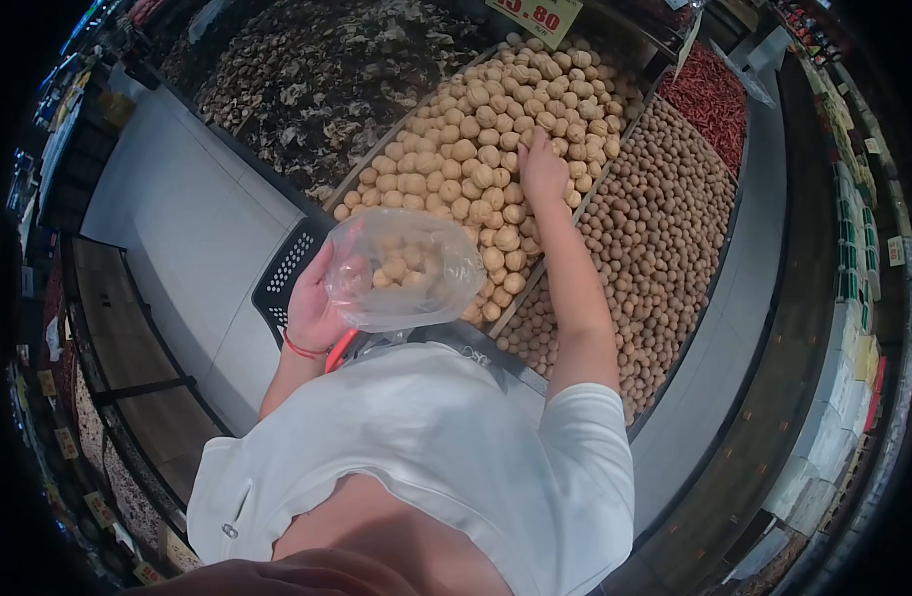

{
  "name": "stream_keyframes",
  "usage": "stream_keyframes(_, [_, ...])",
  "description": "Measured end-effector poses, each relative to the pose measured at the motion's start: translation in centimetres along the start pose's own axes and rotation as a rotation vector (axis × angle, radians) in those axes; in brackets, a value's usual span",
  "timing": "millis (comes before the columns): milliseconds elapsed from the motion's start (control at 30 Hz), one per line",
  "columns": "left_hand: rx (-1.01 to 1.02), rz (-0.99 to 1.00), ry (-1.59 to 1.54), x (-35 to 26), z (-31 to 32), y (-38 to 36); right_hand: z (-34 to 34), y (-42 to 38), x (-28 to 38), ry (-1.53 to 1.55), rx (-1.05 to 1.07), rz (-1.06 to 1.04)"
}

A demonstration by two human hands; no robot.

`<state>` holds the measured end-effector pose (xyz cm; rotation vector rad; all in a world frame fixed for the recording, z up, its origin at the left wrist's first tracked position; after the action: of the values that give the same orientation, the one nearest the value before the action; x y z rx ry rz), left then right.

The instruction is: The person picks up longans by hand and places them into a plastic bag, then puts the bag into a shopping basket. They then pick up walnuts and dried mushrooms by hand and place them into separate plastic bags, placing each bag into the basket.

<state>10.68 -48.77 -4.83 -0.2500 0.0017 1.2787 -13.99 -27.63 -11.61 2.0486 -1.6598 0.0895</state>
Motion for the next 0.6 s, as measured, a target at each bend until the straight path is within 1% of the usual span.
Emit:
stream_keyframes(33, [0.0, -0.001, 0.0, 0.0, 0.0, 0.0, -0.2, -0.1, 0.1, -0.001, 0.0, 0.0])
stream_keyframes(100, [0.011, -0.004, 0.005, -0.1, 0.0, 0.0, -0.9, -0.1, 0.4, 0.142, -0.07, 0.033])
stream_keyframes(133, [0.016, 0.001, 0.006, -0.1, 0.1, 0.1, -1.3, -0.3, 0.9, 0.144, -0.074, 0.027])
stream_keyframes(200, [0.014, 0.007, -0.002, 0.1, 0.2, 0.1, -1.2, -2.3, 2.6, 1.336, 0.409, 0.153])
stream_keyframes(267, [0.032, -0.003, 0.006, 0.1, -0.1, 0.2, -4.6, -5.8, 6.7, 1.749, 0.836, 0.177])
stream_keyframes(300, [0.053, -0.014, 0.015, 0.2, -0.1, 0.2, -5.1, -7.4, 7.9, 1.638, 0.949, 0.09])
stream_keyframes(333, [0.05, -0.019, 0.015, 0.3, 0.0, 0.3, -5.5, -8.6, 9.0, 1.592, 1.168, -0.058])
stream_keyframes(400, [0.066, -0.036, 0.001, 0.6, 0.6, 0.5, -3.4, -10.8, 10.0, 1.444, 1.302, -0.117])
stream_keyframes(433, [0.066, -0.041, 0.001, 0.7, 0.7, 0.6, -3.3, -11.1, 10.7, 1.446, 1.297, -0.114])
stream_keyframes(500, [0.058, -0.048, 0.008, 0.8, 0.8, 0.7, -2.9, -11.4, 11.2, 1.035, 1.153, 0.137])
stream_keyframes(533, [0.06, -0.05, 0.01, 0.7, 0.9, 0.7, -2.6, -11.6, 11.0, 1.036, 1.149, 0.137])
stream_keyframes(600, [0.059, -0.051, 0.015, 0.6, 0.9, 0.6, -1.6, -11.8, 10.6, 1.075, 0.987, -0.044])
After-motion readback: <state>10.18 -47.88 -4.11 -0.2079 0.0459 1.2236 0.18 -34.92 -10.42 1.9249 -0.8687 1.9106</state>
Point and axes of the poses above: each hand's wrist, its own y-axis towards the middle knuckle, its own z-axis out of the palm, x = y × z, the point moved 2 cm from there along y, towards the middle knuckle, and after that the axes turned 7 degrees about y, right-handed, at the moved point
